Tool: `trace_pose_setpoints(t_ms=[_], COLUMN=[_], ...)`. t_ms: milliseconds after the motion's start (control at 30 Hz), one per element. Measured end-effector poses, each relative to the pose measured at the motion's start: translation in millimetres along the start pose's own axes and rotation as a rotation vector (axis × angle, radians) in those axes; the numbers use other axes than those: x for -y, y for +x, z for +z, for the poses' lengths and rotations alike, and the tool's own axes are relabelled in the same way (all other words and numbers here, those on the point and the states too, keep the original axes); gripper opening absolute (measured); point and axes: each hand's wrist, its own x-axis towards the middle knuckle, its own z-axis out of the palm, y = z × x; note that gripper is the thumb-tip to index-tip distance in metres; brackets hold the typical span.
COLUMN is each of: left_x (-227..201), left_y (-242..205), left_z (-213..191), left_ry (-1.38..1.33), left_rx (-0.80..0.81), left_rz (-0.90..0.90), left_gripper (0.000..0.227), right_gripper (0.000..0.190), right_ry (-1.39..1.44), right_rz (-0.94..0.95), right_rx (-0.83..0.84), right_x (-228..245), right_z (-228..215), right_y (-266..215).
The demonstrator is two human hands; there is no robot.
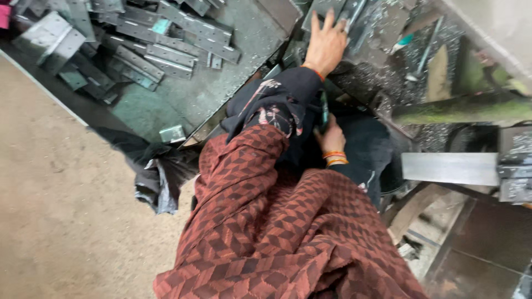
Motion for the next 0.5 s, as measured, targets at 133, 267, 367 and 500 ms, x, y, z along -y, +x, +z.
trace_pose_setpoints(t_ms=[133, 267, 367, 500], left_x=[-4.9, -0.7, -11.6, -6.8], left_y=[-2.7, 4.8, 17.4, 31.7], left_z=[3.7, 11.7, 20.4, 21.0], left_ry=[-0.04, -0.054, -0.12, -0.115], left_rx=[-0.121, -0.058, -0.182, -0.151], left_rz=[-0.034, -0.034, -0.04, -0.071], left_gripper=[0.033, 0.029, 0.031, 0.028], right_gripper=[0.074, 0.07, 0.068, 0.07], right_ry=[-0.039, -0.143, -0.241, -0.253], right_rz=[-0.03, -0.063, -0.068, -0.03], right_rx=[0.02, 0.106, 0.136, 0.146], right_x=[1.1, 19.3, 25.2, 27.8], right_z=[-13.9, -58.0, -83.9, -68.7], right_y=[4.8, 13.8, 26.6, 32.0])
